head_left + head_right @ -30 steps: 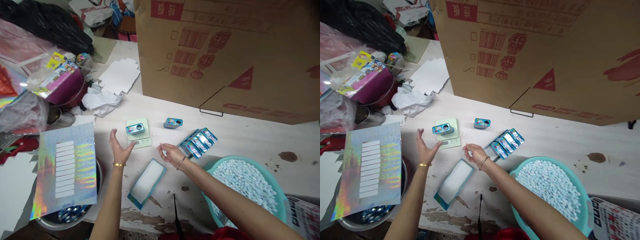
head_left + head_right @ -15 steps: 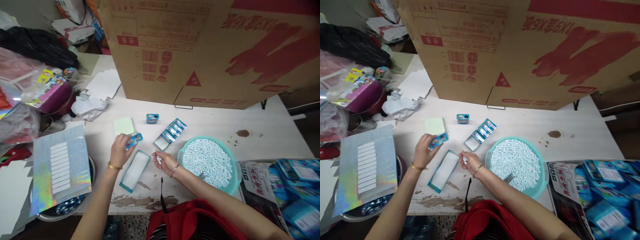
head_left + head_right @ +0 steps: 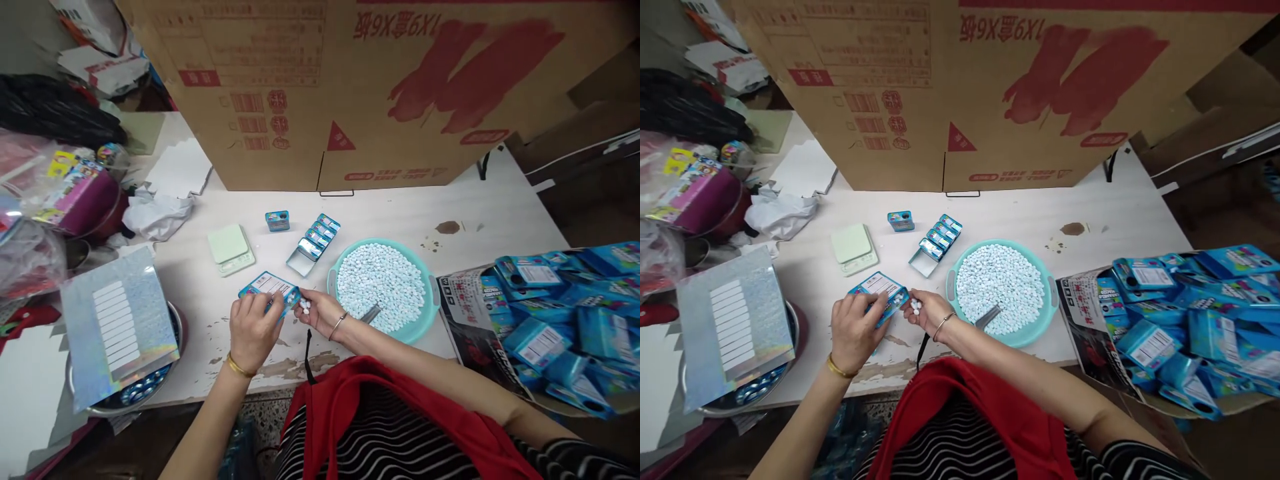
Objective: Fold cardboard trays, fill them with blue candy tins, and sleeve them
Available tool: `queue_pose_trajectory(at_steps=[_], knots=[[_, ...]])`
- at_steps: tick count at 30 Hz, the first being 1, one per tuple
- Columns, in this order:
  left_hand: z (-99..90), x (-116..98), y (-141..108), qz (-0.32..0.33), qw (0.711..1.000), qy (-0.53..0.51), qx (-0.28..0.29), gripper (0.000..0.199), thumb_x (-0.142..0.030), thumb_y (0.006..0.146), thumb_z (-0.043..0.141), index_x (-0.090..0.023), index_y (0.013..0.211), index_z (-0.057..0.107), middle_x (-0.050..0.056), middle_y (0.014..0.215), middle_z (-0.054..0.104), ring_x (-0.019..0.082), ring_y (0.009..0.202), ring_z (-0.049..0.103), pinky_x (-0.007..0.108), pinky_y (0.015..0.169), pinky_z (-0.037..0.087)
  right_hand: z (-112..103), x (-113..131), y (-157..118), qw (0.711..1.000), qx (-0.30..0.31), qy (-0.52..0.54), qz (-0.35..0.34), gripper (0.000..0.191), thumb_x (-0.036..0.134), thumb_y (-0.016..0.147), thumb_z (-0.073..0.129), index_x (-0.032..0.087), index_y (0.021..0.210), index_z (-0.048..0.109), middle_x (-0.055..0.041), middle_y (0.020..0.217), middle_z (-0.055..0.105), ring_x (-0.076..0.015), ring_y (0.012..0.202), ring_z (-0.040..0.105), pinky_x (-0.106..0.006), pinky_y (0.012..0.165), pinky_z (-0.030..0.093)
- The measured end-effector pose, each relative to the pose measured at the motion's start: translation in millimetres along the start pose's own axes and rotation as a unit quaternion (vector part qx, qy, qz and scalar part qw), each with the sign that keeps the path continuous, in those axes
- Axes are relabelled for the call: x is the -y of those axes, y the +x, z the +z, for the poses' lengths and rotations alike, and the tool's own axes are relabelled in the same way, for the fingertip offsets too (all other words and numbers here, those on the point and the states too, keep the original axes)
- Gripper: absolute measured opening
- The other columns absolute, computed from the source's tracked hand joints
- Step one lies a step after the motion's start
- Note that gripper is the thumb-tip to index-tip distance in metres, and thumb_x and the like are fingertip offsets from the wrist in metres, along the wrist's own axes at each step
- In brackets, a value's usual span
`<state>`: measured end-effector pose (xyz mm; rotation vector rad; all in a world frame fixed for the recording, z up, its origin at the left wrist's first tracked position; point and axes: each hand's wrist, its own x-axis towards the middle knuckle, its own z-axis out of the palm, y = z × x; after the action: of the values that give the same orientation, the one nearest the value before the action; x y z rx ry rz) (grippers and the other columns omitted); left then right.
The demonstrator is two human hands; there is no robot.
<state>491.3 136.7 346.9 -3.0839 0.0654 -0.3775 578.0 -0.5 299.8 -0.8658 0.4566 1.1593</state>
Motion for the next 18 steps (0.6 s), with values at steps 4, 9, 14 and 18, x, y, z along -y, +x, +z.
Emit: queue_pose_trajectory(at_steps=[4,9,14,18], knots=[[7.4,-5.6,-6.2,0.001,1.000,0.005,0.005,0.023,-0.029,0.083,0.055,-0.020,0.103,0.064,0.009,0.080,0.058,0.024,0.075,0.047,0.038,0.064,0.030,-0.8,-0.8,-3.4,0.999,-0.021,0.019,0.026,0.017,0.022,0.085,0.057,0.013,0.071,0.056,-0.0026,0.058,0.057,-0.0084,0.047,0.048,-0.018,0.042,0.035],[-9.0,-13.1,-7.6,0.018,0.999,0.009,-0.050,0.021,-0.029,0.085,0.055,-0.022,0.103,0.063,0.009,0.083,0.060,0.023,0.077,0.049,0.037,0.067,0.030,8.9,3.5,-14.1,0.999,-0.017,0.039,0.021,0.018,0.014,0.086,0.049,0.011,0.070,0.057,-0.0023,0.058,0.056,-0.0083,0.046,0.049,-0.018,0.041,0.035],[-13.8,-13.0,-12.2,-0.009,1.000,0.009,-0.028,0.022,-0.029,0.083,0.057,-0.022,0.103,0.063,0.008,0.085,0.061,0.023,0.078,0.050,0.038,0.068,0.031,16.7,0.0,-18.8,0.998,-0.016,0.054,0.036,0.017,0.011,0.085,0.047,0.011,0.071,0.058,-0.0025,0.058,0.056,-0.0089,0.046,0.050,-0.018,0.039,0.035],[3.5,-5.9,-20.3,-0.067,0.996,-0.062,0.005,0.026,-0.033,0.081,0.061,-0.020,0.103,0.062,0.008,0.083,0.058,0.024,0.078,0.050,0.037,0.066,0.033,11.1,-4.6,-13.1,0.998,-0.011,0.032,0.051,0.017,0.015,0.084,0.051,0.011,0.069,0.058,-0.0030,0.056,0.056,-0.0091,0.048,0.051,-0.018,0.042,0.038]])
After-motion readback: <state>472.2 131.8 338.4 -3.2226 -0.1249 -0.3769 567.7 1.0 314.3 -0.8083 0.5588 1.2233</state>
